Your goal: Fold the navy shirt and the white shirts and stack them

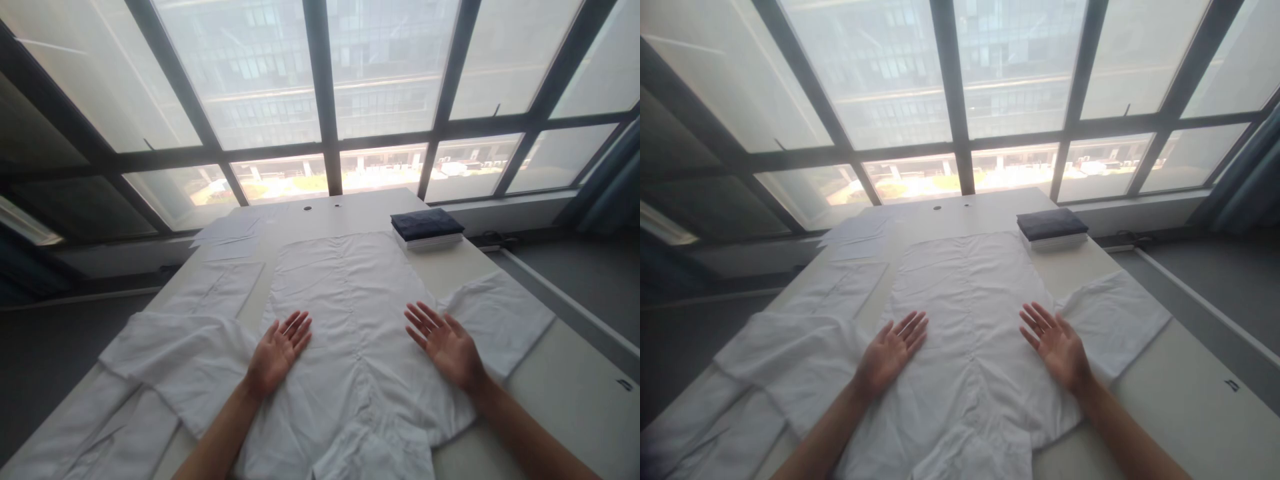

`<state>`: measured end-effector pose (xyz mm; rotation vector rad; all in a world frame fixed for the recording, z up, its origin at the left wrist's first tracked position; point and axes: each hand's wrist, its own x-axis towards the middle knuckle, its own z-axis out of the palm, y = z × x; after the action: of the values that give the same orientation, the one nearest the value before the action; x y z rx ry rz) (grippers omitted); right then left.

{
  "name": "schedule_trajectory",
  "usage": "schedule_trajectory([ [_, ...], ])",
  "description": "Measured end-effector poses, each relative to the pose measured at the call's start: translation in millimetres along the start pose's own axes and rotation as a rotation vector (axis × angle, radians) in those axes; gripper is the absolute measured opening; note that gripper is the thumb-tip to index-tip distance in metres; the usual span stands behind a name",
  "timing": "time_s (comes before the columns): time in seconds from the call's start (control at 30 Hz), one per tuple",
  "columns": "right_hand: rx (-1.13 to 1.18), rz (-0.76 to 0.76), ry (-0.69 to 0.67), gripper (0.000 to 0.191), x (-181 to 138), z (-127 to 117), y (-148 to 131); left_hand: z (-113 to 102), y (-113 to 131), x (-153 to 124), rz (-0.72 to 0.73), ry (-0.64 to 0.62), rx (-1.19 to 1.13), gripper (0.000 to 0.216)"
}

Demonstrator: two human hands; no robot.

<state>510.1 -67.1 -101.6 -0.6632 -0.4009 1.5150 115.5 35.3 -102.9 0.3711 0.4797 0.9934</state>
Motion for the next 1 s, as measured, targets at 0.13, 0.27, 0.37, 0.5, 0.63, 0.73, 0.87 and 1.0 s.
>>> schedule_trajectory([
  [0.13, 0.000, 0.024, 0.002, 0.043, 3.2, -1.1, 3.0, -6.4, 1.1, 1.8, -0.036, 0.015, 0.025, 0.045],
  [0.27, -0.003, 0.045, 0.014, 0.043, 4.8, -1.4, 1.2, -7.7, -0.3, 2.5, -0.038, 0.051, 0.091, 0.044],
  [0.37, 0.002, 0.068, 0.022, 0.042, 5.2, -1.8, 0.5, -8.6, -0.6, 2.9, -0.047, 0.048, 0.100, 0.045],
  [0.5, 0.011, 0.089, 0.032, 0.041, 5.6, -2.3, -0.3, -8.9, 0.4, 3.2, -0.061, 0.044, 0.101, 0.046],
  [0.63, 0.006, 0.095, 0.048, 0.038, 6.3, -2.8, -1.5, -5.7, 0.7, 2.0, -0.062, 0.067, 0.110, 0.047],
  [0.73, 0.004, 0.094, 0.058, 0.037, 7.3, -4.7, -0.9, -2.3, 0.8, 0.6, -0.071, 0.075, 0.118, 0.049],
  [0.87, 0.008, 0.085, 0.086, 0.038, 7.5, -6.5, 1.4, 3.3, 2.5, 0.0, -0.071, 0.103, 0.154, 0.047],
  [1.0, -0.044, -0.069, 0.192, 0.032, -0.6, 1.8, 3.7, 12.2, 2.6, -1.3, -0.058, 0.158, 0.187, 0.043],
])
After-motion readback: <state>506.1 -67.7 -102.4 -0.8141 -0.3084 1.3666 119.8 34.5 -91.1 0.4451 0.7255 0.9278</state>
